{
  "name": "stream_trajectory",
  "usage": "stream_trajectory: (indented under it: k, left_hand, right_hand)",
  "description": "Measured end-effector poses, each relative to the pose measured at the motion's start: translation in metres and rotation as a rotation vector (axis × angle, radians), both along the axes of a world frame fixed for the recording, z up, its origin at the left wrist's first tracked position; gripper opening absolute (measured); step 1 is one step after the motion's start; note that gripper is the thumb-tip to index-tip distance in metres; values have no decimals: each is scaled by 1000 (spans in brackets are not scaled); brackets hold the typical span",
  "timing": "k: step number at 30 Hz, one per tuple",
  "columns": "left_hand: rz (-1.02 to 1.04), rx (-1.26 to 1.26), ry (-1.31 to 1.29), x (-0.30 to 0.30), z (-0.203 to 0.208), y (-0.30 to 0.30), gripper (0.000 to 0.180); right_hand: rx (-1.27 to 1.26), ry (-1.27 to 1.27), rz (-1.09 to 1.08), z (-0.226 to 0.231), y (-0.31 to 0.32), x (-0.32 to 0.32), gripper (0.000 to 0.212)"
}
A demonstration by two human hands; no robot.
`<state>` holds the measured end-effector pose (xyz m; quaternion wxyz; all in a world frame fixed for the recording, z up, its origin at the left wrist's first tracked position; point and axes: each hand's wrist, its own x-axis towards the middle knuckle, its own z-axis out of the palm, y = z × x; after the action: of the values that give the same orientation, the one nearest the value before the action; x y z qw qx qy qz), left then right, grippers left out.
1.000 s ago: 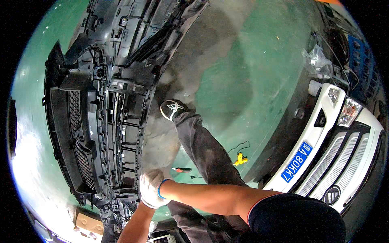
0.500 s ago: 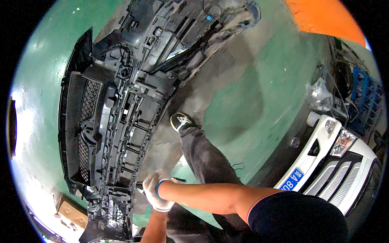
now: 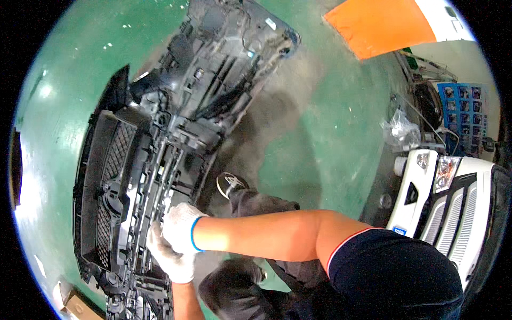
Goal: The person assembles a car bumper by attaching a small black plastic component to the main bumper assembly. They manipulate the parts by hand, aligning and snapping the component into place. The person then moves the assembled bumper and handles other car parts on the floor.
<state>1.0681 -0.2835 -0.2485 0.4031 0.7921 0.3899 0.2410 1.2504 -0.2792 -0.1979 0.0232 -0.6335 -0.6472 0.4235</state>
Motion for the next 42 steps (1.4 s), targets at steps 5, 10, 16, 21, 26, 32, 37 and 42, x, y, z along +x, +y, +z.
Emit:
stream_trajectory:
  k: [5,10,16,21,26,32,37,42]
  left_hand:
    - [419,-674,127,-196,-143,-27,83]
    - [487,-997,582,-293,-209,-87,67]
    - [648,-1118,207,-252,-257,-175,66]
    - [835,-1085,-87,-307,-261,-205,66]
    - [1018,-759,168,-431,-246,-200,78]
    - [1311,-481,263,-466,-246,-186,64]
    - [1534,-232,139,-483,-239,-197,48]
    - [1752,-454,-534,-491,-232,-172,40]
  right_hand:
    - [174,73,59,46,-6,-16,32]
    - [526,-55,161,60,-63,-58,36]
    - [530,-140,281,64,-125,-84,36]
    - [262,-61,448,53,-90,-89,47]
    - [219,36,243,46,-71,-53,61]
    - [145,-56,106,57,-77,-67,49]
    - [88,-79,127,58,-84,-78,50]
    - [83,-143,135,60,-89,-80,51]
